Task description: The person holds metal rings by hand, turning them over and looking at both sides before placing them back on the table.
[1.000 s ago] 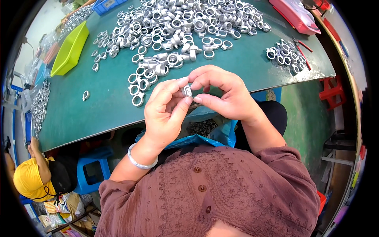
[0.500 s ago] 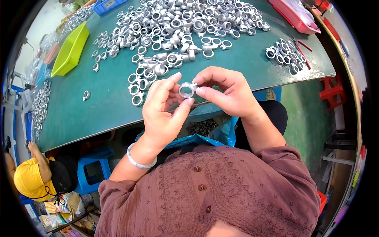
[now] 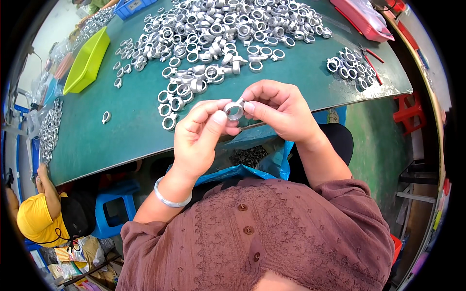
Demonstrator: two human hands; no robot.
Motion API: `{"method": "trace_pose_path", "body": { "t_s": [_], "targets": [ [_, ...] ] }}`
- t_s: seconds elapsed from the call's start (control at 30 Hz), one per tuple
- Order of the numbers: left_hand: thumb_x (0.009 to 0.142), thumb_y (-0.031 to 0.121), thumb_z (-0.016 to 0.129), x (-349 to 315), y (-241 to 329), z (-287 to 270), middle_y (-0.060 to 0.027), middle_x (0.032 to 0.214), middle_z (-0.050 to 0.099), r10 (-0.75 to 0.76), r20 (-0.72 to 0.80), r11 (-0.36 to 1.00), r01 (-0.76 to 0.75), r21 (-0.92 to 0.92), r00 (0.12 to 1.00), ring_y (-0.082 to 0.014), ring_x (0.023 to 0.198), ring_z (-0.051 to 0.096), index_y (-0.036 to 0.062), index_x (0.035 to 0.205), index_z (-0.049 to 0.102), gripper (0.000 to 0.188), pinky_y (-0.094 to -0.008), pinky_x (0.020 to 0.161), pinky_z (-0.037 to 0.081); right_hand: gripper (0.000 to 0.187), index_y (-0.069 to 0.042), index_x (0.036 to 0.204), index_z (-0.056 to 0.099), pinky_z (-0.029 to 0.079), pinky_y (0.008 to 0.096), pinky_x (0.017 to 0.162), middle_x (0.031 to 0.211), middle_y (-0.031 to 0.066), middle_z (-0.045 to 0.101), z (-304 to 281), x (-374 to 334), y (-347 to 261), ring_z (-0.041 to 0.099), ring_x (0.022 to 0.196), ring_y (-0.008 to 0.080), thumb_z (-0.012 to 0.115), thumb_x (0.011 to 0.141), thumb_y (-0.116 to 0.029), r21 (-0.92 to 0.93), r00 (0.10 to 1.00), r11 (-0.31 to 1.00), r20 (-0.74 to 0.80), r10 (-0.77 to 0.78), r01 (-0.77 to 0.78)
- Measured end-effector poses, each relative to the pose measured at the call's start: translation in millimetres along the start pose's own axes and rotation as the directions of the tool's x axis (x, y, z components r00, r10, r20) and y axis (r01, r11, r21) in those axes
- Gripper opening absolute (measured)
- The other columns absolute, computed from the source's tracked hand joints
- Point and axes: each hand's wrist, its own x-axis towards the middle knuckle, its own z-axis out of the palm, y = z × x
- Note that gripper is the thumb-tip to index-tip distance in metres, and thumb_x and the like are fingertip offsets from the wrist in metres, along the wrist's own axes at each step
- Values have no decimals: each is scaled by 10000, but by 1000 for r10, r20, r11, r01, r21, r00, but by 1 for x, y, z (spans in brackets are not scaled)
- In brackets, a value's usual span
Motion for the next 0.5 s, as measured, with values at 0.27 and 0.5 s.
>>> {"method": "trace_pose_path", "body": {
  "t_s": [0.27, 0.5],
  "targets": [
    [830, 5, 563, -2, 2, 4, -98, 956, 568, -25, 0, 996, 25, -82, 1000, -146, 852, 590, -23, 1058, 480, 244, -257, 717, 512, 161, 42, 979, 567, 467, 232, 742, 911, 49, 589, -1, -1, 1, 571, 842, 105, 554, 818, 36, -47, 998, 998, 55, -41, 44],
    [731, -99, 607, -3, -5, 3, -102, 973, 536, 256, 13, 935, -251, 251, 967, -148, 874, 571, -7, 1202, 386, 528, -263, 753, 496, 165, 44, 982, 567, 459, 225, 750, 917, 47, 586, -2, 0, 3, 564, 858, 98, 544, 818, 44, -77, 998, 997, 69, -15, 20]
  ]
}}
